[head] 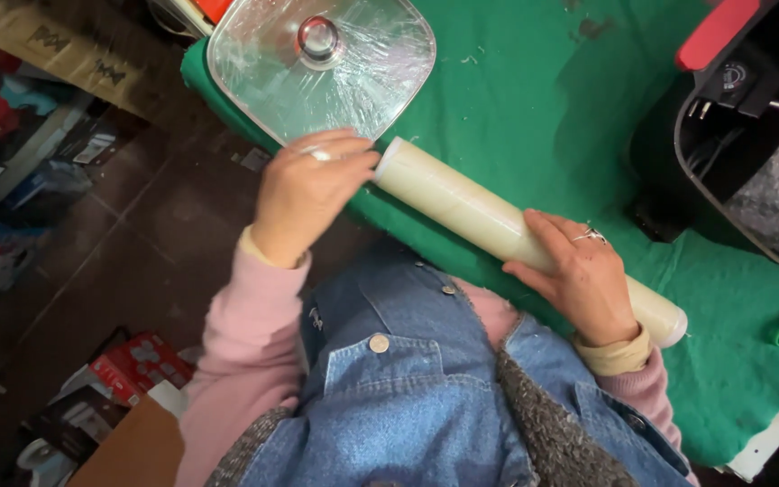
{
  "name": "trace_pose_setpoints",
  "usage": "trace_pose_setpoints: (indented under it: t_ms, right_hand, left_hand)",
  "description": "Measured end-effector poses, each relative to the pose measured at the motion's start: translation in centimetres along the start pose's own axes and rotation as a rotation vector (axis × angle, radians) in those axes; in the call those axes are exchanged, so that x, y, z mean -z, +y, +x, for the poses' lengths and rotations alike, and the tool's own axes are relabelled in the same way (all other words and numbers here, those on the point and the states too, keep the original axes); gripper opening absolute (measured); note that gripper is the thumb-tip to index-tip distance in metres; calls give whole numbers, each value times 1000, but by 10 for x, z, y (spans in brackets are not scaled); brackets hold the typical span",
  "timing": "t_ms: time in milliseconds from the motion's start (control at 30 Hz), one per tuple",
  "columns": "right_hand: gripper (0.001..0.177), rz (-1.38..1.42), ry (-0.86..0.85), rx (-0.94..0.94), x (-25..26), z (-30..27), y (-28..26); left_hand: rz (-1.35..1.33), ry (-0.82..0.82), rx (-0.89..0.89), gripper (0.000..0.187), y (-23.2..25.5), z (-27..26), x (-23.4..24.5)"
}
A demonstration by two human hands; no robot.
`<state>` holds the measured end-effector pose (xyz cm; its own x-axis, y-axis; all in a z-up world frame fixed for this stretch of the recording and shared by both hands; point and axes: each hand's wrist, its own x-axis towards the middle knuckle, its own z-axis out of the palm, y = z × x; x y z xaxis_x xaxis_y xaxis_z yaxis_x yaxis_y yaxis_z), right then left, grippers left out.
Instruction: The person removes items from an air fryer, covers the top of the fryer with plastic wrap from a roll, and then places a handled component back inside the unit.
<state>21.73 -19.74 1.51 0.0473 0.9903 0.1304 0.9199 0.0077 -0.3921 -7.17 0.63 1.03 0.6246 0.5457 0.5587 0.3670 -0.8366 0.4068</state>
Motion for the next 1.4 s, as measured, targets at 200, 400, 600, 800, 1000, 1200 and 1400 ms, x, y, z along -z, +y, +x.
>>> trace_pose_setpoints:
  t_ms: [200,400,600,800,1000,1200,1400]
  right_hand:
    - [63,-1,7,-1,-1,-1,1]
    - [63,-20,4,5,-2,-2,2]
    - [63,-13,-4,6,-1,-1,0]
    - [63,-18,-12,7,0,0,-2]
    - [63,-23,-9,16,0,-1,-2]
    - [63,-24,-12,16,0,-1,-2]
    - [64,-18,-19,19,1,0,-2]
  left_hand:
    - [-112,-132,34,21,14,15,-30]
    - [-61,-188,-18,17,11,17,-37]
    - [-48,-217,7,4,11,17,-38]
    - [-47,-206,65,7,15,19,-40]
    - [56,-218,28,10,15,20,-47]
    - [126,-222,-12,7,15,19,-49]
    - [26,-224,21,4,16,17,-47]
